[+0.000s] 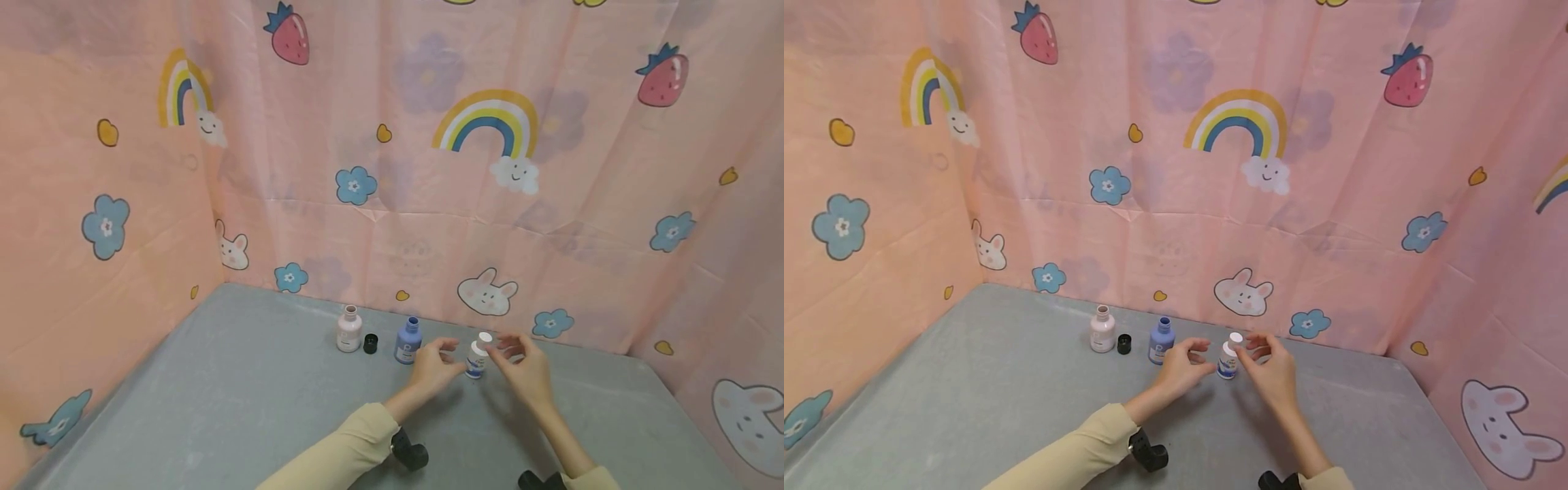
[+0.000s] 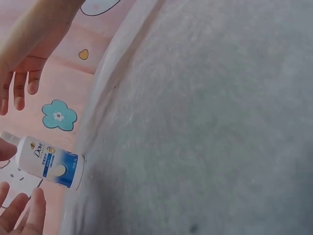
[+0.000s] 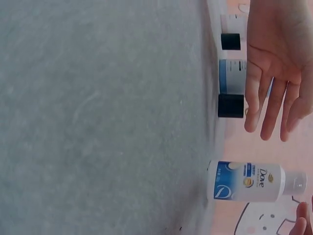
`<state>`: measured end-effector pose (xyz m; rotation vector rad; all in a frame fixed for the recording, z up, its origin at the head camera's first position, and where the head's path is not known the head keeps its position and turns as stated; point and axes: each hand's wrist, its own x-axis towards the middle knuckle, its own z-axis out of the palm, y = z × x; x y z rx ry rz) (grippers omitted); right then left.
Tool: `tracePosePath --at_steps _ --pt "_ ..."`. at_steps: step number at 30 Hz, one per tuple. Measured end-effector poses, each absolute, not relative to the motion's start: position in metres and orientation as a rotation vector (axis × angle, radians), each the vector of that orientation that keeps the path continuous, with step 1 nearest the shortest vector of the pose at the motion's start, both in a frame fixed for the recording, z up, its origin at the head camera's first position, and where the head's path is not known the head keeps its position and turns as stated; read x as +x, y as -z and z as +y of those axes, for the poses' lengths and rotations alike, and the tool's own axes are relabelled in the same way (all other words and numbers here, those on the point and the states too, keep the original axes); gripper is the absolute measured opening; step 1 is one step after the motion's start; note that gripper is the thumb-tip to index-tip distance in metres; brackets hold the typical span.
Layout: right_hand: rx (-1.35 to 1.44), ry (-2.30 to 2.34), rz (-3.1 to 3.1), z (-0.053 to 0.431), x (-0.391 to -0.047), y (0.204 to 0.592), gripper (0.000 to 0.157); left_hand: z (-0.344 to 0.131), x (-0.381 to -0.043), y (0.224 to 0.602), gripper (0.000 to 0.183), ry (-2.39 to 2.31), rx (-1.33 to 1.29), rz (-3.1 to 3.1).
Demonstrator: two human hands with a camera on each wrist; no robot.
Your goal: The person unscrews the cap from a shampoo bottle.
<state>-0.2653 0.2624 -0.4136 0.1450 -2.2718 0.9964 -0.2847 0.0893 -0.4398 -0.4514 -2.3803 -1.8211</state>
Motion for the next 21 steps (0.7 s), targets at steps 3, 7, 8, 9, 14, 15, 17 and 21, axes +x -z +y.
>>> tracePosePath --at_steps 3,7,8,9,14,15,17,21 --pt "0.106 -1.001 -2.296 0.266 -0.265 0.413 0.028 0.094 -0.284 0.439 0.045 1.847 -0.445 -2.387" --pt "0.068 -1.020 -2.331 0.270 -0.265 0.412 0.033 0.100 -0.285 0.440 0.047 1.855 -0.418 -2.394" --pt "0.063 -1.030 -2.337 0.271 -0.266 0.413 0.034 0.101 -0.285 0.441 0.048 1.853 -0.418 -2.394" --pt "0.062 -1.043 -2.342 0.273 -0.267 0.413 0.036 0.102 -0.286 0.441 0.048 1.847 -0.424 -2.393" --pt "0.127 -1.096 -2.349 0.280 -0.271 0.418 0.044 0.106 -0.287 0.445 0.047 1.821 -0.443 -2.390" --pt "0.142 -1.089 -2.352 0.283 -0.274 0.421 0.047 0.107 -0.288 0.446 0.047 1.816 -0.440 -2.390" --pt "0.155 -1.068 -2.366 0.288 -0.279 0.427 0.051 0.109 -0.289 0.446 0.048 1.816 -0.421 -2.391" --pt "0.112 -1.078 -2.431 0.289 -0.281 0.425 0.057 0.113 -0.293 0.447 0.049 1.806 -0.393 -2.404"
